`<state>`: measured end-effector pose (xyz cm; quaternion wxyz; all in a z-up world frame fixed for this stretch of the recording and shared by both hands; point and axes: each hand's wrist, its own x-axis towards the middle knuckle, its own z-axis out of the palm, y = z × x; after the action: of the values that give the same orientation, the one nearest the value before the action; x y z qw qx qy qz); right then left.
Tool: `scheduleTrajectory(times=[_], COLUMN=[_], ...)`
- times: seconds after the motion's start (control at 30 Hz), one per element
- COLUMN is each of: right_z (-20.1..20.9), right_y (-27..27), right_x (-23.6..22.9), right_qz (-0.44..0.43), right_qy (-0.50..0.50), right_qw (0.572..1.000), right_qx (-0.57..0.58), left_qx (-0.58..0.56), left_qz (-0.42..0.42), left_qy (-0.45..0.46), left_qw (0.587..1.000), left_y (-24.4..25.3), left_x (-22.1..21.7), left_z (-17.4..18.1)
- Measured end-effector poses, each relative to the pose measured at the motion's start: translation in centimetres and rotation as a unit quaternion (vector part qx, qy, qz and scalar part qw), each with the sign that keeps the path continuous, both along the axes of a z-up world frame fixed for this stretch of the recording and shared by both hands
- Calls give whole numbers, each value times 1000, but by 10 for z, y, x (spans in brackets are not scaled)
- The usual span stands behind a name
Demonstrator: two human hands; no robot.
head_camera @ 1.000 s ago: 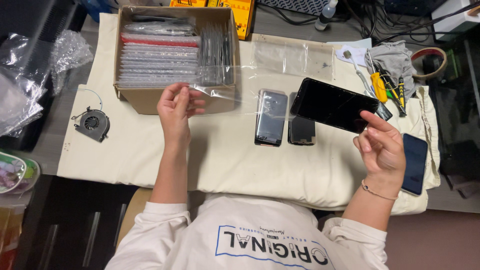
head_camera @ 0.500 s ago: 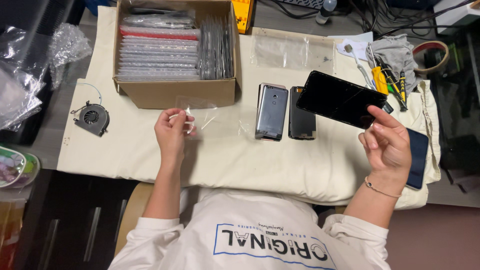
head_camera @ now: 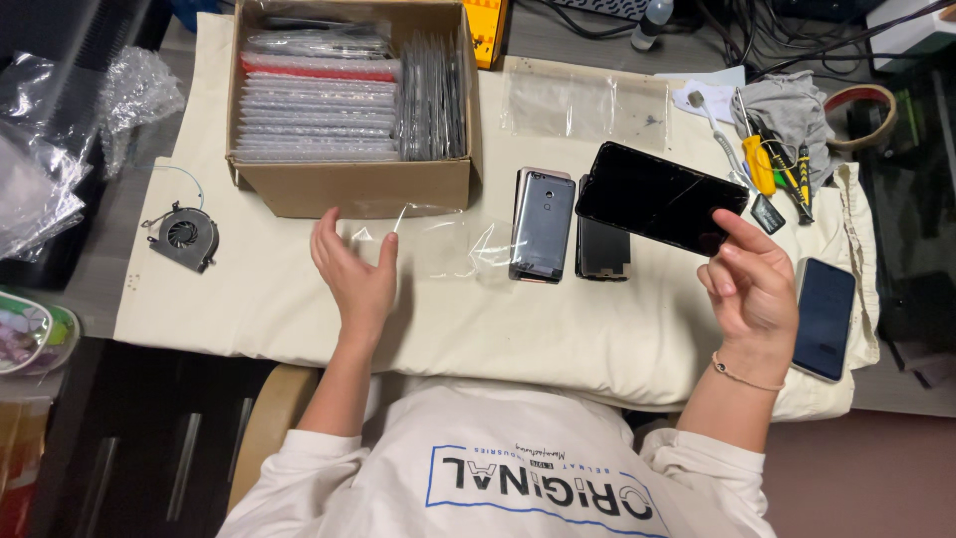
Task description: The person removes several smartphone screens and back covers from a cardboard box, unwraps each from plastic, and places them on the table. The person handles the parts one at a time, inspecting them briefly before setting them down.
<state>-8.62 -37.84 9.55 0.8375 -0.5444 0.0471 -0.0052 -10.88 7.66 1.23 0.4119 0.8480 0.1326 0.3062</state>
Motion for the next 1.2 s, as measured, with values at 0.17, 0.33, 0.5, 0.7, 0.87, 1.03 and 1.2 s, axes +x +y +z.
scheduleTrajectory(times=[0.17, 0.33, 0.5, 0.7, 0.87, 1.03, 1.2], right_z=[-19, -33, -27, -50, -6, -3, -2], right_y=[8, 23, 48, 49, 73, 82, 92], right_x=[5, 8, 6, 14, 5, 11, 11], right_qz=[-15, -53, -117, -140, -117, -118, -108], right_qy=[-13, -37, -52, -231, -360, -377, -286], right_qw=[1000, 998, 992, 938, 865, 815, 856], right_qx=[18, 19, -1, -217, -329, -423, -417], left_qx=[-1, -12, -432, -545, -606, -615, -608], left_qz=[27, -71, -362, -431, -412, -411, -421], left_qy=[4, -87, 75, 208, 183, 114, 59], left_qw=[1000, 994, 822, 689, 655, 664, 670], left_y=[-36, -66, -98, -109, -110, -111, -114], left_x=[-3, 7, 32, 64, 71, 75, 68], left_z=[22, 38, 52, 87, 91, 58, 53])
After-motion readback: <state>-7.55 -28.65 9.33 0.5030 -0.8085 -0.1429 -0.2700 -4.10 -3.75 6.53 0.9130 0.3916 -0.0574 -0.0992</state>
